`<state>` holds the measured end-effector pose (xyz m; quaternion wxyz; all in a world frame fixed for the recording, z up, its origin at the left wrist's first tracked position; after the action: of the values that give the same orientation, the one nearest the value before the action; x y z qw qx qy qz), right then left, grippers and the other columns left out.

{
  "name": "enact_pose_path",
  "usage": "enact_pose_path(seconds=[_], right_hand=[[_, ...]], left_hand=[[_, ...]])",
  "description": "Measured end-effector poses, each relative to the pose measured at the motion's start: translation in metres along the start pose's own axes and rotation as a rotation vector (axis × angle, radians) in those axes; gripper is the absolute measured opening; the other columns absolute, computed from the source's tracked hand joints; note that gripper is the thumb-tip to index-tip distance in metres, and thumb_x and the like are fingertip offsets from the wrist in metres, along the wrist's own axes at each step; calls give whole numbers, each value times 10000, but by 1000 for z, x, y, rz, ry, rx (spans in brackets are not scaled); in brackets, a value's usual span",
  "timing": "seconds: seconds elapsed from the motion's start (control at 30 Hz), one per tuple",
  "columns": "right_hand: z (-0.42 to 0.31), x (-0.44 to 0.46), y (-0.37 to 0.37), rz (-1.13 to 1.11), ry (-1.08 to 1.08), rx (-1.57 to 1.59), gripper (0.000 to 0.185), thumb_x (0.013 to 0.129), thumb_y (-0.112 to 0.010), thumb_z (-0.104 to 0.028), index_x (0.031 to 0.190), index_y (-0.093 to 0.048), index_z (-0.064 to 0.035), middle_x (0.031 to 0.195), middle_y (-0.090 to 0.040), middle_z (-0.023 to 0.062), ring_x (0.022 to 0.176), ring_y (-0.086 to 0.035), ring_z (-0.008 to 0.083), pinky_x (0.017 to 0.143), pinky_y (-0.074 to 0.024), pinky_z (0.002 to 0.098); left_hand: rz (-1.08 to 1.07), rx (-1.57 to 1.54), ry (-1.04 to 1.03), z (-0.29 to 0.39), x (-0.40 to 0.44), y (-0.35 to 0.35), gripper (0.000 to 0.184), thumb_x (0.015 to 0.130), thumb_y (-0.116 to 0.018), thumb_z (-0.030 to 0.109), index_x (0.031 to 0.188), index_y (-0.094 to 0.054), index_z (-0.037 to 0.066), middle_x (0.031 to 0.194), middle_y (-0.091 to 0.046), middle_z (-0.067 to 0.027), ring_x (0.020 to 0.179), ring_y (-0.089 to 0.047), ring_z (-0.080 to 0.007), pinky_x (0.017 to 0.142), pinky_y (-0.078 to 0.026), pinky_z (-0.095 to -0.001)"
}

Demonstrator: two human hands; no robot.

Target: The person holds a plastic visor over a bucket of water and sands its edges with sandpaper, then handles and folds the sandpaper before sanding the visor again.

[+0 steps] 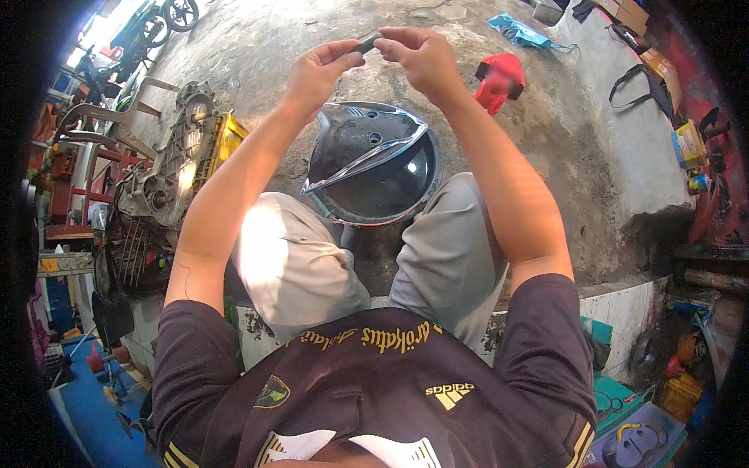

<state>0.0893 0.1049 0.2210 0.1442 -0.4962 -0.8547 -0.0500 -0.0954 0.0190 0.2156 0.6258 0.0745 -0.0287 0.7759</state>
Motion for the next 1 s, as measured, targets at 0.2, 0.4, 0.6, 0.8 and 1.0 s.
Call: enact_pose_path(seconds=[0.2, 0.4, 0.6, 0.8, 1.0], right_hand=[[5, 0, -6, 62, 101, -284, 422, 1034, -793, -201, 1402, -756, 2, 1089, -845, 145, 979, -776, 155, 876, -597, 303], [4, -1, -18, 90, 124, -310, 420, 1044, -785, -221, 1396, -754, 7, 1052, -843, 140, 955, -778, 153, 848, -598, 297], [-6, -5, -16, 111, -127, 143, 306, 1102, -720, -224, 1266, -783, 27, 1096, -823, 136, 1008, -799, 226, 910, -654, 351], [-2, -6, -12, 66, -265, 352, 273, 1122, -694, -198, 1283, -746, 15, 1181, -798, 155, 1036, -805, 263, 957, -676, 395], [1, -4, -12, 55, -273, 431, 268, 1123, -688, -176, 1284, -722, 35, 1187, -795, 163, 1041, -807, 269, 974, -674, 398]], left_hand=[[18, -53, -17, 1, -1, 0, 390, 1024, -811, 121, 1375, -741, -33, 1202, -824, -123, 1106, -790, -187, 1030, -586, -301], [47, -49, -36, -1, 1, 3, 368, 1023, -807, 108, 1360, -756, -31, 1197, -826, -126, 1094, -790, -181, 1006, -594, -291], [53, 7, -67, 3, -2, 0, 358, 1014, -808, 95, 1351, -771, -17, 1164, -833, -118, 1071, -782, -155, 979, -587, -274], [70, 68, -97, 4, -2, -1, 342, 1001, -830, 116, 1328, -801, 20, 1136, -840, -86, 1044, -760, -116, 951, -573, -255], [77, 137, -154, 13, -4, -3, 338, 998, -855, 169, 1308, -820, 40, 1158, -842, -67, 1045, -742, -91, 930, -573, -252]])
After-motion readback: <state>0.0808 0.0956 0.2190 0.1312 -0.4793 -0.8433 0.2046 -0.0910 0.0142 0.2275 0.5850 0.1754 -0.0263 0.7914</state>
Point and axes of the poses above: each hand's wrist, its own x-axis towards the middle knuckle, its own y-axis out of the back of the hand, z = x × y, the point moved 5 cm from there along x, towards the middle knuckle
